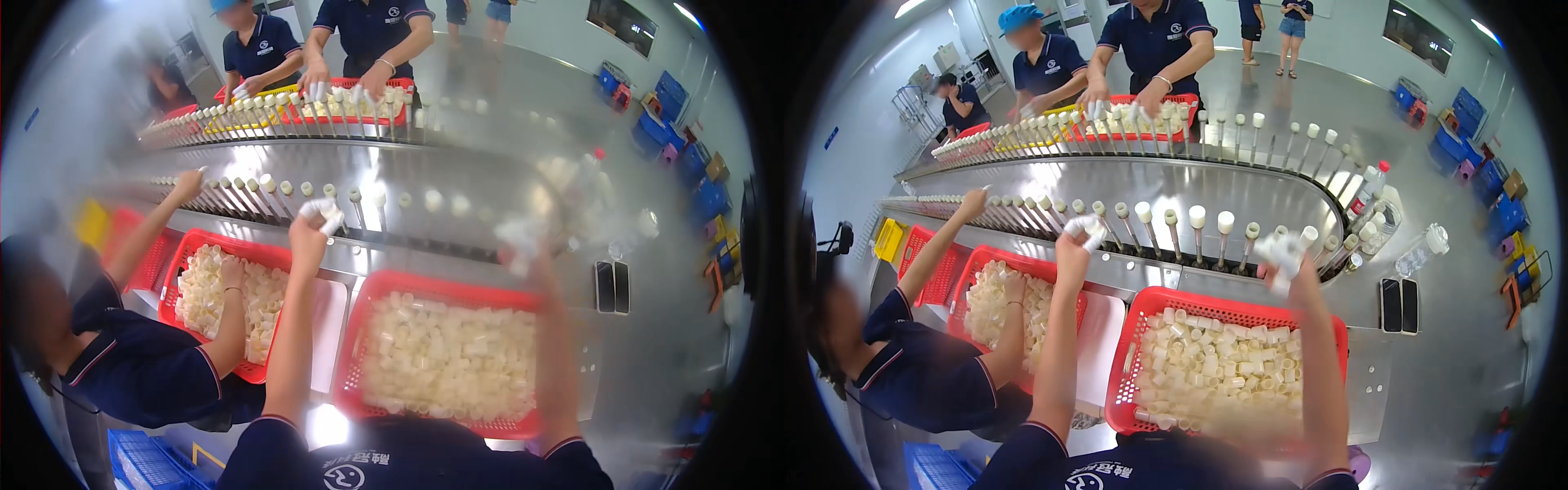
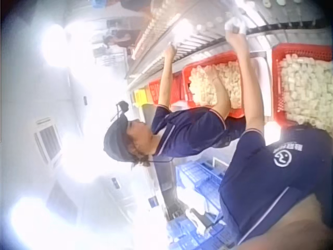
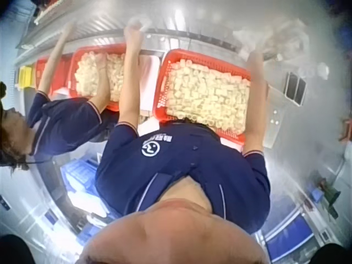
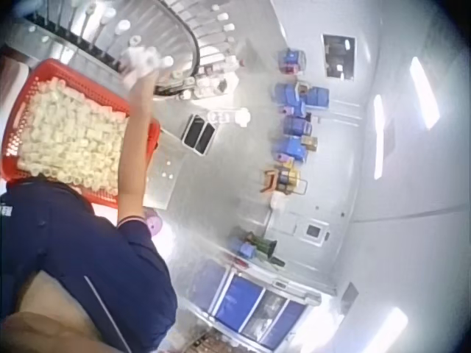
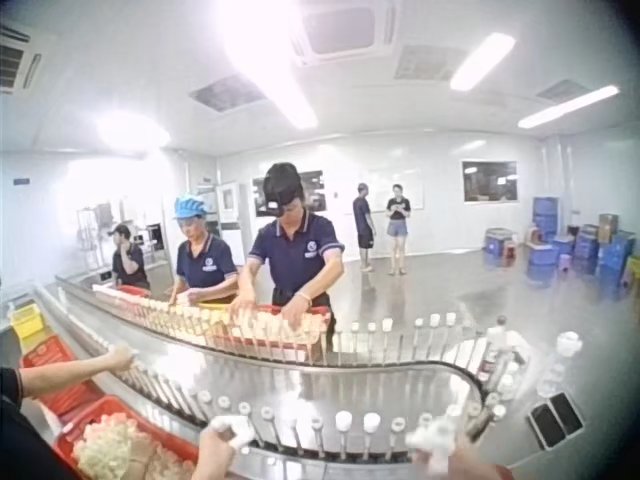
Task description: The person picks up small white cylindrical objects from a red basket and places them one at a time onto the vertical spikes of a moving conveyor belt.
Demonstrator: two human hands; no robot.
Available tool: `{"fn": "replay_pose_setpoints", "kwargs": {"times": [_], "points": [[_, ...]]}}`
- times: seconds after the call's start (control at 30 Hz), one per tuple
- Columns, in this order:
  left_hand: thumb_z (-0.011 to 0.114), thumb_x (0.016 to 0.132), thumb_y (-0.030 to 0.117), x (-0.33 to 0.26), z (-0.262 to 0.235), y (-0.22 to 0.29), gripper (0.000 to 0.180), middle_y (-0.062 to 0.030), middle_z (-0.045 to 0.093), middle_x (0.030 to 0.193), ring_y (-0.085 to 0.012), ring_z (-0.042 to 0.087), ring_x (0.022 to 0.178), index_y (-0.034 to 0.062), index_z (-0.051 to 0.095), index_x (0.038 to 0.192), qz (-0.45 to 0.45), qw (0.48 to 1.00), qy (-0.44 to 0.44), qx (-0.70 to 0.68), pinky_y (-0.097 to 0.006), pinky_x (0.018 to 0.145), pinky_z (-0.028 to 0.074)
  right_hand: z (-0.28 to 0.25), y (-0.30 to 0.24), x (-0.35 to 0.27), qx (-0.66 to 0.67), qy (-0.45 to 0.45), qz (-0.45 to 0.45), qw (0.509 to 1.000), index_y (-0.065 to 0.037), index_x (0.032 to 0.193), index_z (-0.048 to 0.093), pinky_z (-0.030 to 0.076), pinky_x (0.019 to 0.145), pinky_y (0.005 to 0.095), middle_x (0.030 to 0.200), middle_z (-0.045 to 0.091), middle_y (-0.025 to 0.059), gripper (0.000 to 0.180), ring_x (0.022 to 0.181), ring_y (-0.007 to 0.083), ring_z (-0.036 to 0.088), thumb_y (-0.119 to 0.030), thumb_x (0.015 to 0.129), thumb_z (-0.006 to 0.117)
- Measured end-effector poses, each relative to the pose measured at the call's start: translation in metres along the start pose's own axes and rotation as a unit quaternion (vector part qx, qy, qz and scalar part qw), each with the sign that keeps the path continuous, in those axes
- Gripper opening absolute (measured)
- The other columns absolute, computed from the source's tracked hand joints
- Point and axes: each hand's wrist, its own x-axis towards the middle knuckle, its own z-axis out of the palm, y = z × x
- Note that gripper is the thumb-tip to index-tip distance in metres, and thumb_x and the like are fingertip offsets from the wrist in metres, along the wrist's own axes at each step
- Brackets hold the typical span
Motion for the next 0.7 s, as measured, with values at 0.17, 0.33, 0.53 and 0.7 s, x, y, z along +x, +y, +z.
{"fn": "replay_pose_setpoints", "kwargs": {"times": [0.17,0.33,0.53,0.7], "points": [[0.060,0.076,0.004,0.031,0.066,-0.010,0.027,-0.0079,0.059,0.098,-0.0122,0.055,0.090,0.0015,0.053,0.103,0.041,0.995,0.042,0.085,-0.024,0.078,0.043,0.002,0.072,-0.093,0.095,0.094,0.260,0.956,-0.010,0.091,0.049,0.040,0.038,0.0247,0.081,0.057,0.0070,0.017,0.050,0.0141,0.052,-0.023,0.082,0.053],[0.059,0.079,0.010,0.009,0.115,-0.032,0.036,-0.0084,0.061,0.096,-0.0095,0.056,0.086,0.0050,0.051,0.113,0.024,0.984,0.028,0.177,-0.024,0.073,0.044,-0.019,0.056,-0.127,0.228,0.139,0.281,0.922,-0.014,0.111,0.046,0.039,0.037,0.0194,0.093,0.057,0.0102,0.029,0.058,0.0152,0.057,-0.022,0.083,0.051],[0.057,0.077,0.007,0.004,0.123,-0.045,0.031,-0.0160,0.061,0.089,-0.0198,0.060,0.078,0.0042,0.054,0.108,0.056,0.901,-0.029,0.429,-0.028,0.070,0.045,-0.033,0.008,-0.063,0.148,0.025,0.196,0.969,-0.005,0.115,0.045,0.043,0.041,0.0177,0.100,0.057,0.0103,0.036,0.074,0.0141,0.059,-0.021,0.084,0.050],[0.059,0.068,0.015,-0.137,0.145,-0.095,0.036,-0.0150,0.058,0.088,-0.0305,0.056,0.075,0.0087,0.055,0.103,0.077,0.824,-0.315,0.464,-0.038,0.062,0.045,-0.022,-0.031,-0.023,0.167,0.013,0.133,0.977,-0.005,0.105,0.049,0.041,0.042,0.0164,0.100,0.057,0.0107,0.027,0.071,0.0140,0.059,-0.012,0.080,0.056]]}}
